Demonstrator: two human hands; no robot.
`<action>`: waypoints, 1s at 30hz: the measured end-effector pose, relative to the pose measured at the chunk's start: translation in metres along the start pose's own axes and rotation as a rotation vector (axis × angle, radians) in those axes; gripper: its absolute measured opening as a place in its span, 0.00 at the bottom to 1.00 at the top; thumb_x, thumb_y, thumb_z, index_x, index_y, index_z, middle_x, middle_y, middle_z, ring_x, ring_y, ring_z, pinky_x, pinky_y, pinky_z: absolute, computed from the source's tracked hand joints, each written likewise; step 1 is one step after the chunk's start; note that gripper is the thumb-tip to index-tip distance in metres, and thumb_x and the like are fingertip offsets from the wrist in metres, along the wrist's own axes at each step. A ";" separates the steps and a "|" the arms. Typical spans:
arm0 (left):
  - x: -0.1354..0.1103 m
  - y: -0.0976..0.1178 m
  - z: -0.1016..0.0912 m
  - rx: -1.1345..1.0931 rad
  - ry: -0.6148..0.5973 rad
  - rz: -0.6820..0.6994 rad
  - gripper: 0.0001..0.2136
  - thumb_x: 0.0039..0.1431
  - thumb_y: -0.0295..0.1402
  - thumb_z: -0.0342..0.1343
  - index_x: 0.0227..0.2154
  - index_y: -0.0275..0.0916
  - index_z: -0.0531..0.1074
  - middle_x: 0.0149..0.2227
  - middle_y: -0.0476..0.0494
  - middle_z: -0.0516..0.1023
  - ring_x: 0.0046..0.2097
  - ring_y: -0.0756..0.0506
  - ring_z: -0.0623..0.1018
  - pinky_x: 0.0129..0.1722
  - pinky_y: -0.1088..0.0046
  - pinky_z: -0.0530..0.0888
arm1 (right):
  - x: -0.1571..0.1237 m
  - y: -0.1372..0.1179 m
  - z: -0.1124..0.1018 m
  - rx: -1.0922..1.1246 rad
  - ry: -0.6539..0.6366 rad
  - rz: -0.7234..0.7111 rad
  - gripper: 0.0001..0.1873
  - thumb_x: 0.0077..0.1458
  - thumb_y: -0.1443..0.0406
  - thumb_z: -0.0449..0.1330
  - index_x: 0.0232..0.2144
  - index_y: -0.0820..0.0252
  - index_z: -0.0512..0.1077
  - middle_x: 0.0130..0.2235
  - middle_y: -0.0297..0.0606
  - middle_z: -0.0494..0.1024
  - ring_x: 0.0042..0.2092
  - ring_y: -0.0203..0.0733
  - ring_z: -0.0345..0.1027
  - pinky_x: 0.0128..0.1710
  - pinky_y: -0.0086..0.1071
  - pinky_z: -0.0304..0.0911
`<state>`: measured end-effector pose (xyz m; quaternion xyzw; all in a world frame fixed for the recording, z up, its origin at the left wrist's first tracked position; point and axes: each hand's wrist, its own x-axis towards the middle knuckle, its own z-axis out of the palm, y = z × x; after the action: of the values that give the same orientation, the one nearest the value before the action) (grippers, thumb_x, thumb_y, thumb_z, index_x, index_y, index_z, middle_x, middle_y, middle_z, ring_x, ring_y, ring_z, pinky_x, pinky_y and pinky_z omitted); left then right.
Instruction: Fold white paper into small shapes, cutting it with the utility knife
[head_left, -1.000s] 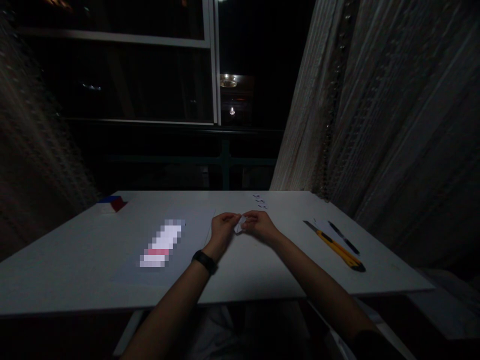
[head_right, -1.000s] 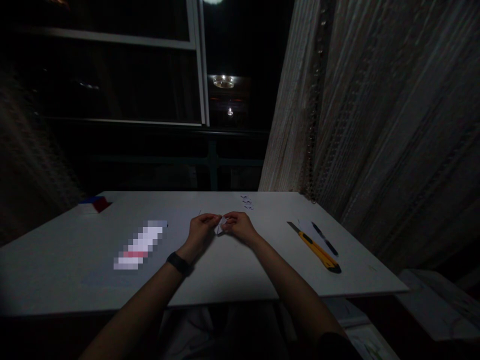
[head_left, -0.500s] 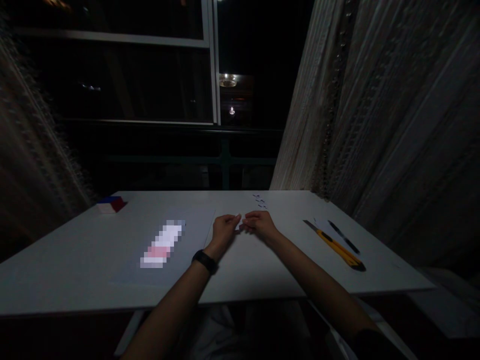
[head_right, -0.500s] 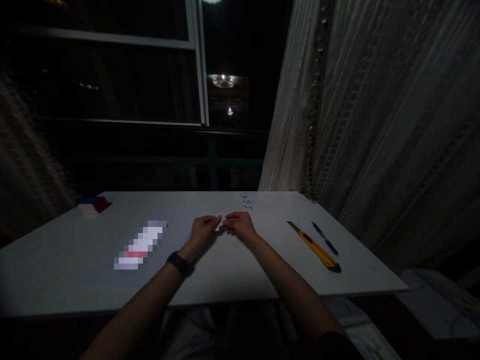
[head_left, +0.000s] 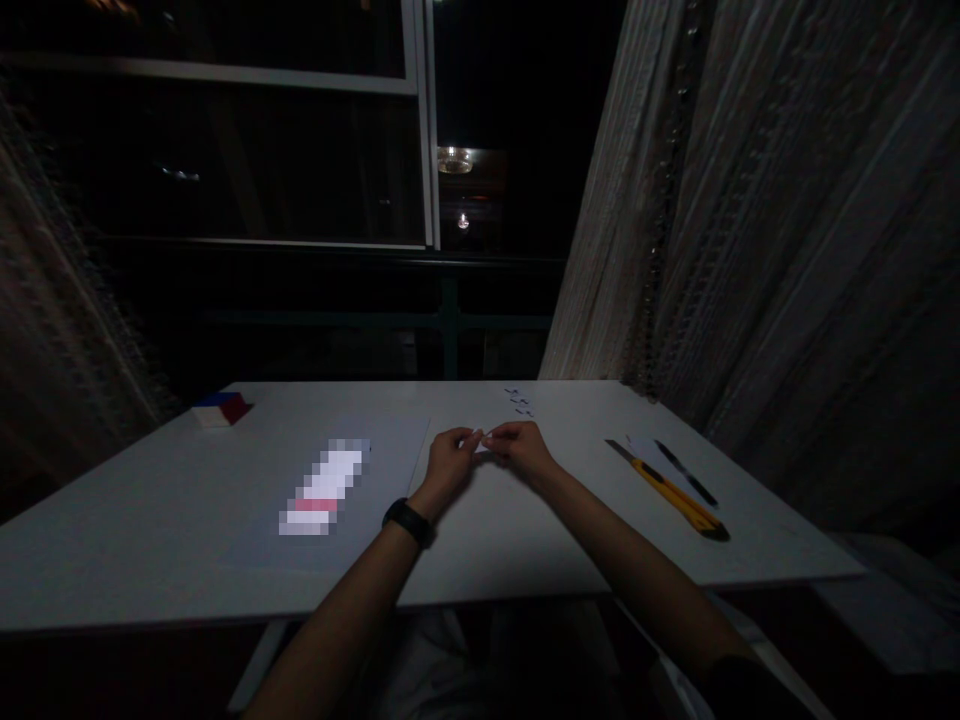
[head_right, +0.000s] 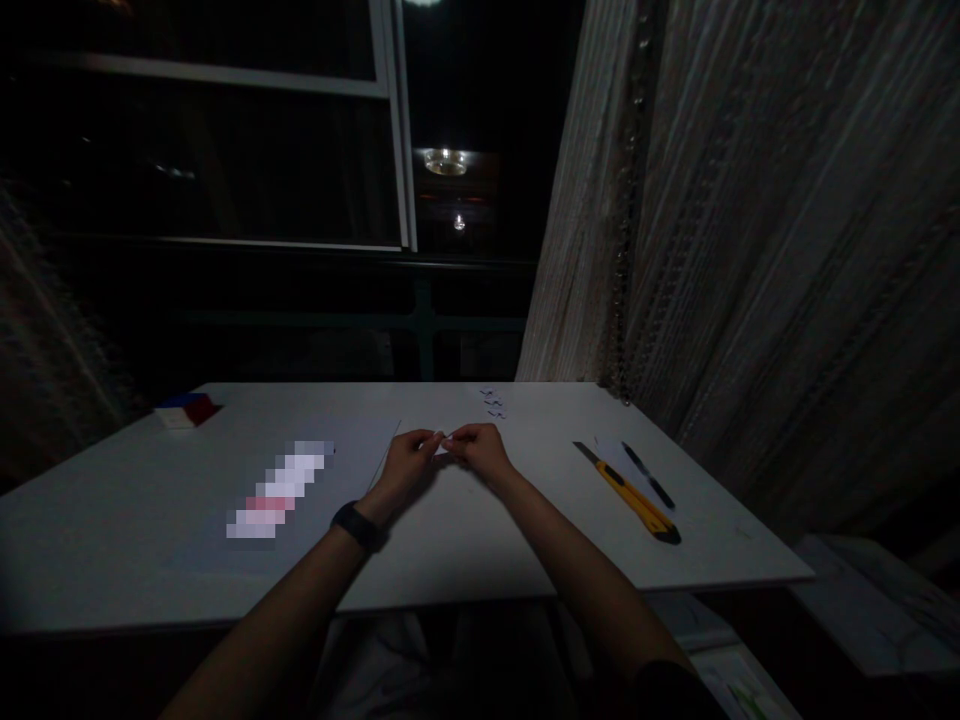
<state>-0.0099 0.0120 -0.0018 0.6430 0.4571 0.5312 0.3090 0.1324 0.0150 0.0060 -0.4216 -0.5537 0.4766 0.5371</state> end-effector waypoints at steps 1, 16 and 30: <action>0.000 -0.001 0.000 0.013 0.003 0.009 0.14 0.49 0.42 0.55 0.24 0.35 0.76 0.26 0.43 0.77 0.30 0.46 0.73 0.29 0.73 0.65 | 0.000 0.000 0.000 -0.002 0.010 -0.002 0.18 0.27 0.57 0.69 0.18 0.65 0.72 0.13 0.30 0.66 0.16 0.30 0.56 0.16 0.27 0.50; 0.000 -0.004 0.001 0.047 0.020 0.024 0.14 0.49 0.42 0.55 0.26 0.36 0.77 0.26 0.43 0.77 0.30 0.46 0.73 0.29 0.74 0.65 | 0.002 0.001 0.000 -0.053 0.087 -0.045 0.14 0.28 0.59 0.68 0.18 0.63 0.73 0.15 0.32 0.69 0.17 0.32 0.58 0.17 0.28 0.53; -0.006 0.015 0.002 -0.352 -0.029 -0.198 0.17 0.36 0.34 0.64 0.32 0.32 0.74 0.29 0.41 0.77 0.29 0.47 0.74 0.27 0.75 0.68 | 0.001 -0.002 0.001 0.078 0.158 0.031 0.14 0.29 0.60 0.67 0.20 0.63 0.71 0.15 0.31 0.68 0.16 0.31 0.57 0.14 0.26 0.52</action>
<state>-0.0046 0.0009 0.0086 0.5388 0.4137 0.5604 0.4738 0.1317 0.0157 0.0078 -0.4453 -0.4840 0.4713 0.5877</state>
